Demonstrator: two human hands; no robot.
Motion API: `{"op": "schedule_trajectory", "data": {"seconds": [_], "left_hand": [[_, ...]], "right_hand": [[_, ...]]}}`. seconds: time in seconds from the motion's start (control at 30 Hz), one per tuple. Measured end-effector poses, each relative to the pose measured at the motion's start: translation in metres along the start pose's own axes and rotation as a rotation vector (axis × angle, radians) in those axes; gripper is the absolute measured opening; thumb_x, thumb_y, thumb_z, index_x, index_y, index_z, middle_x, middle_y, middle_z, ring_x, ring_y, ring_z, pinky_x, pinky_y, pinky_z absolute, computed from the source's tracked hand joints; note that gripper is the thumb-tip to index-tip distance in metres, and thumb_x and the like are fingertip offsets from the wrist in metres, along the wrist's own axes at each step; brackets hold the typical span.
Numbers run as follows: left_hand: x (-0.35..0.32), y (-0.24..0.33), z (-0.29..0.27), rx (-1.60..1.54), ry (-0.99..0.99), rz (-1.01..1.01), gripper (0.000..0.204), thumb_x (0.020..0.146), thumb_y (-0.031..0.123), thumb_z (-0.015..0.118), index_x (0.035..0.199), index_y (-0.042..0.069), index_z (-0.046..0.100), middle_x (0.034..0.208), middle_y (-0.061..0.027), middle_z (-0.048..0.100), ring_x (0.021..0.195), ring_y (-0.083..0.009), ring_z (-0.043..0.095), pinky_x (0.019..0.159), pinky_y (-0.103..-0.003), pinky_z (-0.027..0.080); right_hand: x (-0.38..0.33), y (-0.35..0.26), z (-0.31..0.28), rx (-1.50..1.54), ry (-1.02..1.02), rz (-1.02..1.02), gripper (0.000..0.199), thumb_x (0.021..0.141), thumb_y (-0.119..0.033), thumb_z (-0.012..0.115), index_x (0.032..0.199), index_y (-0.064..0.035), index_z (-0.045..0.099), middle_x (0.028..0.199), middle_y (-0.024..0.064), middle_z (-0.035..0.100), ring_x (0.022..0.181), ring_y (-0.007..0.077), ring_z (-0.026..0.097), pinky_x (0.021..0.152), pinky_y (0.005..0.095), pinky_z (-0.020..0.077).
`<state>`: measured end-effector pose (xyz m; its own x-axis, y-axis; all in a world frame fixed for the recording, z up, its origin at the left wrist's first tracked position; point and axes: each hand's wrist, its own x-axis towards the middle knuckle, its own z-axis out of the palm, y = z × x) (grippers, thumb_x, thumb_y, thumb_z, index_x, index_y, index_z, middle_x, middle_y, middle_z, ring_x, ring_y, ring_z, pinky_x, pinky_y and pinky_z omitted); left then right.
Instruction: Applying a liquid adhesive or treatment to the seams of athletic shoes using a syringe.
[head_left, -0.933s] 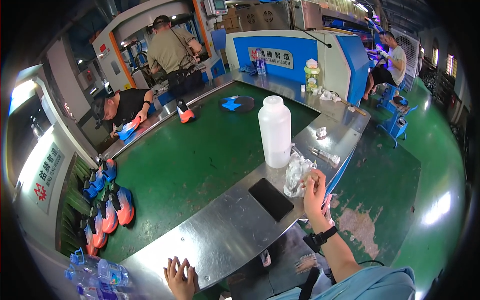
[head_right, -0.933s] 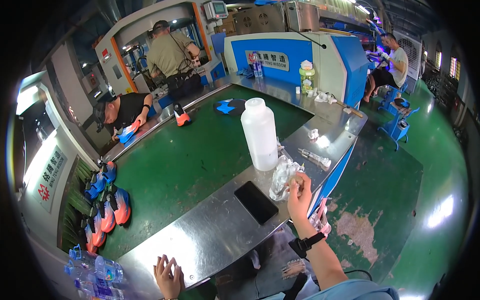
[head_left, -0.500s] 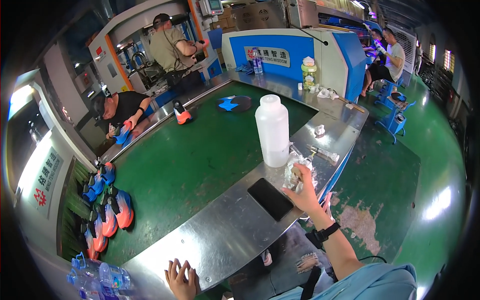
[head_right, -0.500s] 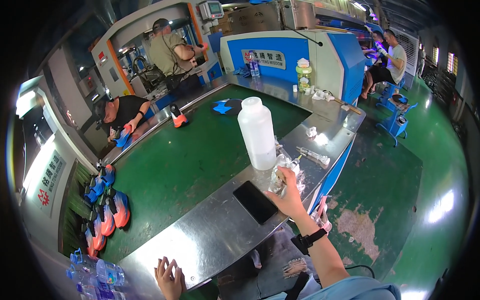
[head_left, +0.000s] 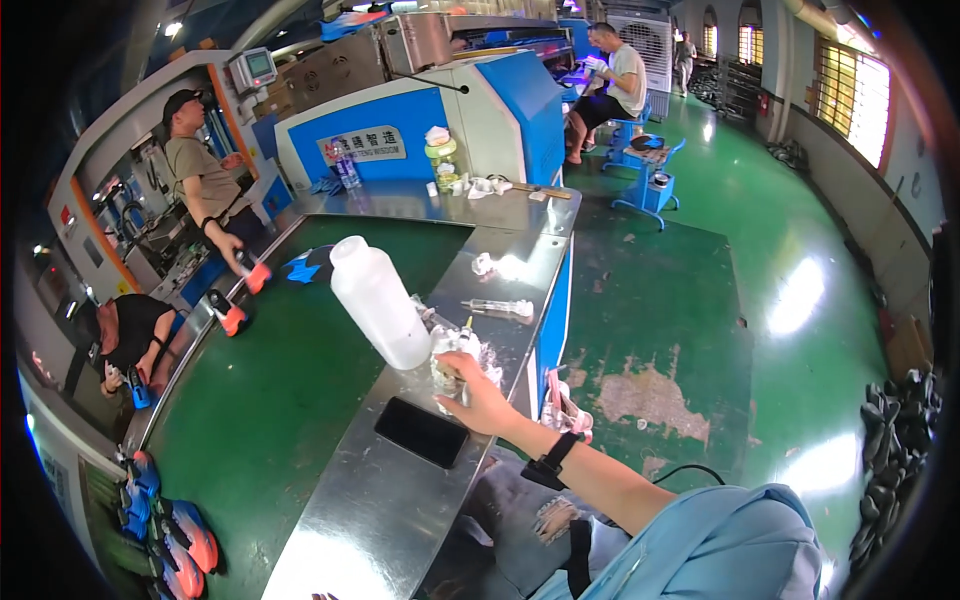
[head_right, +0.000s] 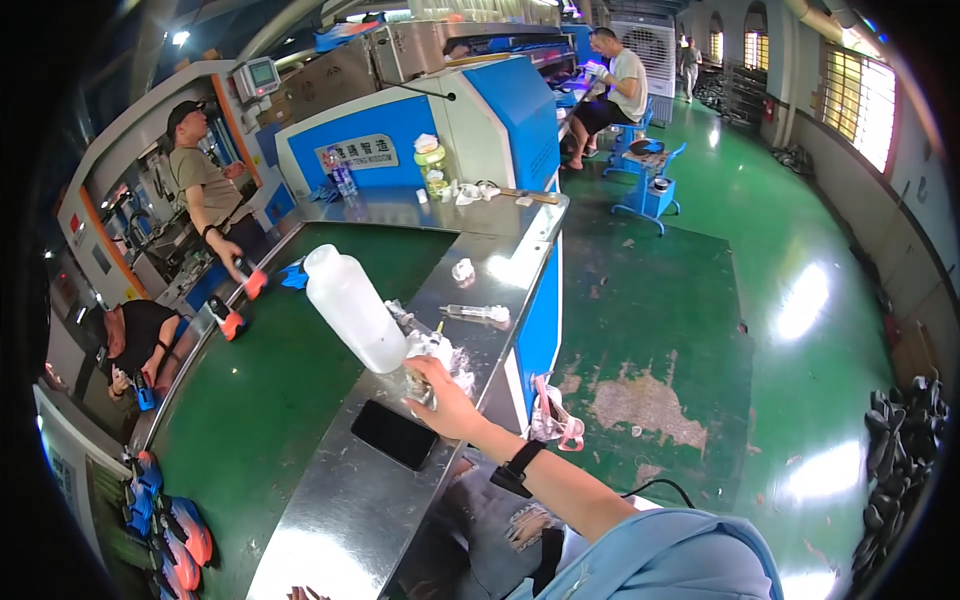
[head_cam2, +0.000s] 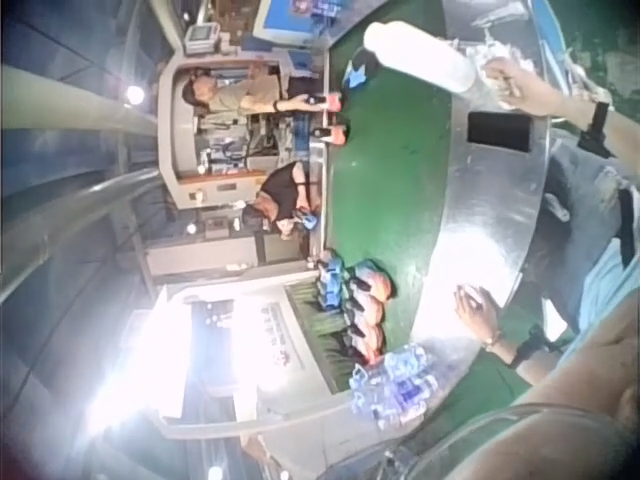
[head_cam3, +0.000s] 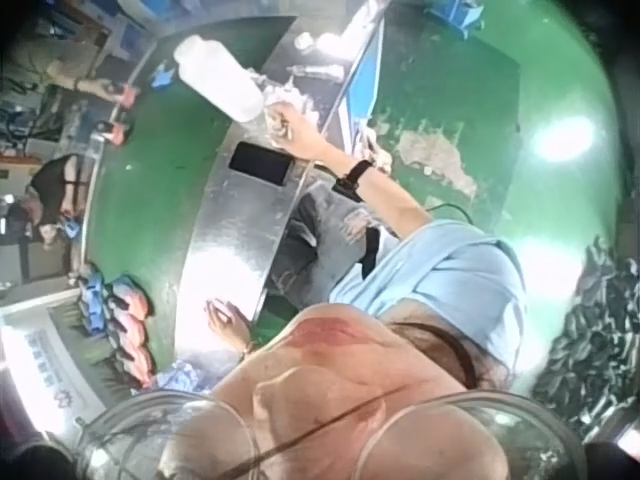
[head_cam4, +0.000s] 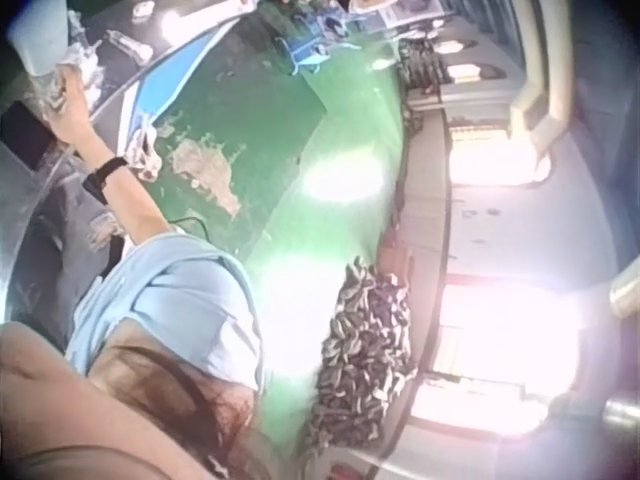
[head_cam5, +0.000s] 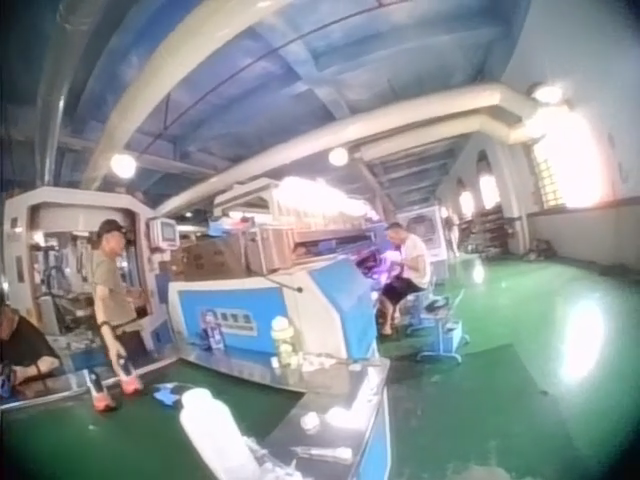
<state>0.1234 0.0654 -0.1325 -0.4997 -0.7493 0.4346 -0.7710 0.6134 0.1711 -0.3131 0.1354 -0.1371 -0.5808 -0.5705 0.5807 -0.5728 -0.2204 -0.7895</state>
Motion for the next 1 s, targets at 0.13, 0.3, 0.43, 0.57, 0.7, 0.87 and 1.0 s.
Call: {"op": "schedule_trajectory", "data": {"seconds": [0.13,0.3,0.43,0.57,0.7,0.87,1.0], "left_hand": [[-0.003,0.009,0.002,-0.17,0.146,-0.109,0.034,0.08,0.015,0.062,0.11,0.002,0.055,0.103,-0.0183,0.059,0.084,-0.0281,0.057,0.077,-0.033,0.047],[-0.04,-0.043,0.036,-0.501,0.163,-0.487,0.021,0.075,0.002,0.065,0.095,0.002,0.059,0.08,-0.0136,0.064,0.064,-0.0167,0.06,0.062,-0.028,0.051],[-0.017,-0.002,0.008,-0.348,0.21,-0.167,0.013,0.076,0.006,0.066,0.088,0.001,0.062,0.077,-0.0122,0.064,0.063,-0.0154,0.06,0.061,-0.028,0.051],[-0.029,-0.014,0.017,-0.337,0.182,-0.319,0.01,0.077,0.01,0.066,0.082,0.002,0.064,0.073,-0.0103,0.065,0.065,-0.0142,0.06,0.062,-0.028,0.051],[-0.016,0.004,0.008,-0.568,0.128,-0.351,0.011,0.077,0.01,0.066,0.084,0.002,0.065,0.075,-0.0108,0.066,0.067,-0.0153,0.062,0.063,-0.028,0.05],[-0.007,0.016,-0.005,-0.426,0.136,-0.392,0.009,0.072,0.007,0.065,0.081,0.004,0.065,0.079,-0.0096,0.065,0.074,-0.017,0.061,0.067,-0.029,0.047],[-0.01,-0.001,0.009,-0.428,0.184,-0.295,0.01,0.067,-0.007,0.061,0.073,0.001,0.061,0.071,-0.0088,0.065,0.066,-0.0143,0.06,0.062,-0.025,0.047]], "right_hand": [[-0.001,0.001,-0.002,-0.014,0.014,0.007,0.056,0.075,-0.004,0.062,0.124,-0.0094,0.036,0.12,0.0122,0.039,0.109,0.0291,0.044,0.09,0.0331,0.0393],[-0.002,-0.001,0.002,-0.045,0.019,-0.022,0.055,0.074,-0.002,0.063,0.122,-0.0058,0.037,0.118,0.0146,0.041,0.109,0.0302,0.046,0.092,0.0338,0.0393],[-0.002,-0.001,-0.002,-0.028,0.011,0.007,0.054,0.074,-0.002,0.062,0.122,-0.0058,0.037,0.118,0.0147,0.041,0.109,0.0297,0.046,0.092,0.0339,0.0394],[-0.001,0.001,0.006,0.012,0.022,-0.02,0.053,0.074,-0.001,0.06,0.121,-0.0076,0.038,0.116,0.0135,0.042,0.107,0.0304,0.045,0.089,0.0332,0.0392],[-0.001,0.002,0.0,-0.057,0.055,0.008,0.051,0.072,0.002,0.06,0.119,-0.0071,0.04,0.112,0.0145,0.043,0.102,0.0294,0.047,0.087,0.0331,0.0396],[0.0,0.004,0.004,-0.053,0.093,0.013,0.05,0.072,0.002,0.061,0.118,-0.0053,0.042,0.112,0.0153,0.045,0.102,0.0291,0.049,0.087,0.0326,0.0406],[0.001,0.008,0.005,0.048,0.119,0.033,0.047,0.074,0.003,0.061,0.117,-0.0046,0.043,0.111,0.0125,0.046,0.101,0.0228,0.051,0.086,0.0302,0.0418]]}}
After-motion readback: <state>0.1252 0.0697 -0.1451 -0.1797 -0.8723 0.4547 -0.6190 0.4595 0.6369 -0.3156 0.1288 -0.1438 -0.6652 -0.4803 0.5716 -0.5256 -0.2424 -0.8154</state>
